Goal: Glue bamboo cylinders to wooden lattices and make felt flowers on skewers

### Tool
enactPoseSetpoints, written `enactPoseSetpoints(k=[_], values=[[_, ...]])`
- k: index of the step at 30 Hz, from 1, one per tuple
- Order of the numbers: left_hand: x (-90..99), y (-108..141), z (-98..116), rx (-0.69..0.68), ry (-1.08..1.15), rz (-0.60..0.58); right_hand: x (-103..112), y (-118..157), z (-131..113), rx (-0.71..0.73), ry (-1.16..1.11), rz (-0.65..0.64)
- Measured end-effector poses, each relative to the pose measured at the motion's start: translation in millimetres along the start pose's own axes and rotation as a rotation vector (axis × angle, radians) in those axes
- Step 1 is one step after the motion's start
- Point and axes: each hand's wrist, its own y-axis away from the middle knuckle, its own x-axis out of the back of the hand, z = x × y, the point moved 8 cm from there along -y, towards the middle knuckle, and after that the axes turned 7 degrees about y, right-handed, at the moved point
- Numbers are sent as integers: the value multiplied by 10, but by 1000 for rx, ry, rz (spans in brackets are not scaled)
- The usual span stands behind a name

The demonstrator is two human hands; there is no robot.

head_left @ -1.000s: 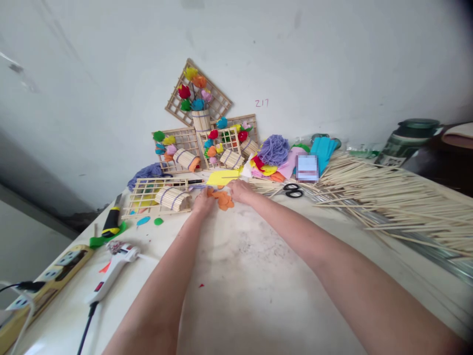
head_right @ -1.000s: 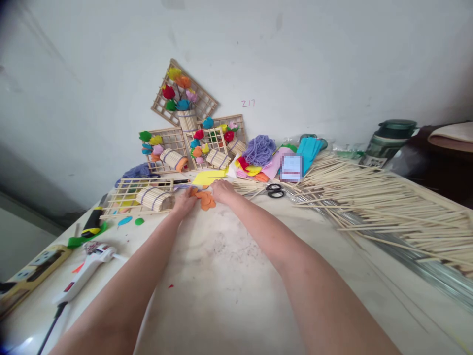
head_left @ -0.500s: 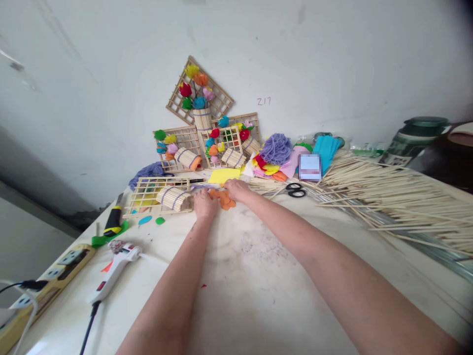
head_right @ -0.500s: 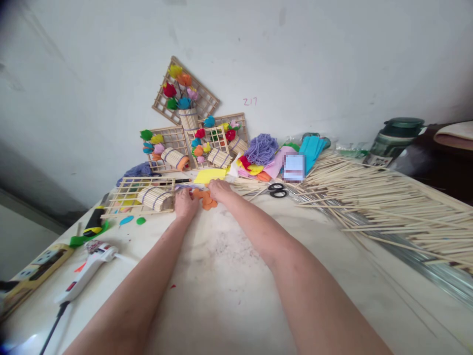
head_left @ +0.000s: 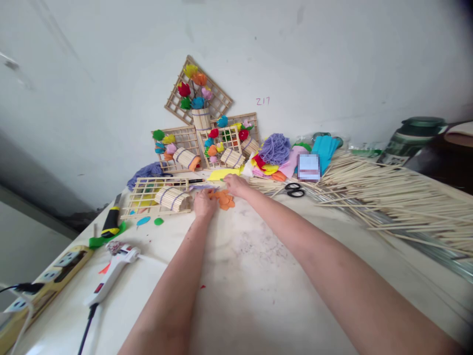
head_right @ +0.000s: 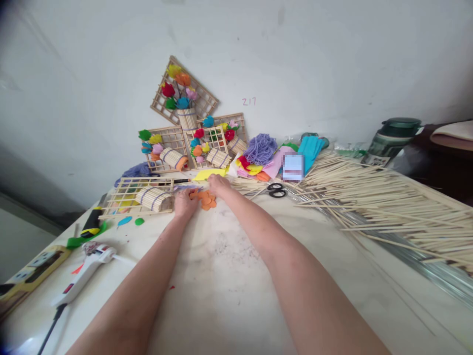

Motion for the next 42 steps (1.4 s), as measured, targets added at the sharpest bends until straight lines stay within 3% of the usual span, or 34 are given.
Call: enactPoseSetpoints(k=[3, 6, 13, 18, 22, 27, 33, 38, 42], values=[[12, 0, -41, 56, 31, 11, 171, 15, 159, -139, -106, 133], [26, 5, -68, 95, 67, 22, 167, 8, 287, -215, -247, 117], [89, 19, -122, 169, 146, 54, -54, -14, 357, -165, -344, 50], [116, 21, -204, 212, 253, 106, -170, 28, 248, -137, -396, 11], [76, -15, -270, 185, 352, 132, -251, 84, 166, -146, -485, -68], [-14, -52, -341, 182, 458, 123, -234, 129, 126, -143, -468, -60], [-102, -41, -205, 95, 662, -29, -175, 138, 10, 8, -281, -29], [-70, -10, -62, 69, 802, -130, -219, 141, 142, -65, -359, -38], [-117, 22, -19, 167, 914, -195, -254, 131, 188, -75, -443, -17]])
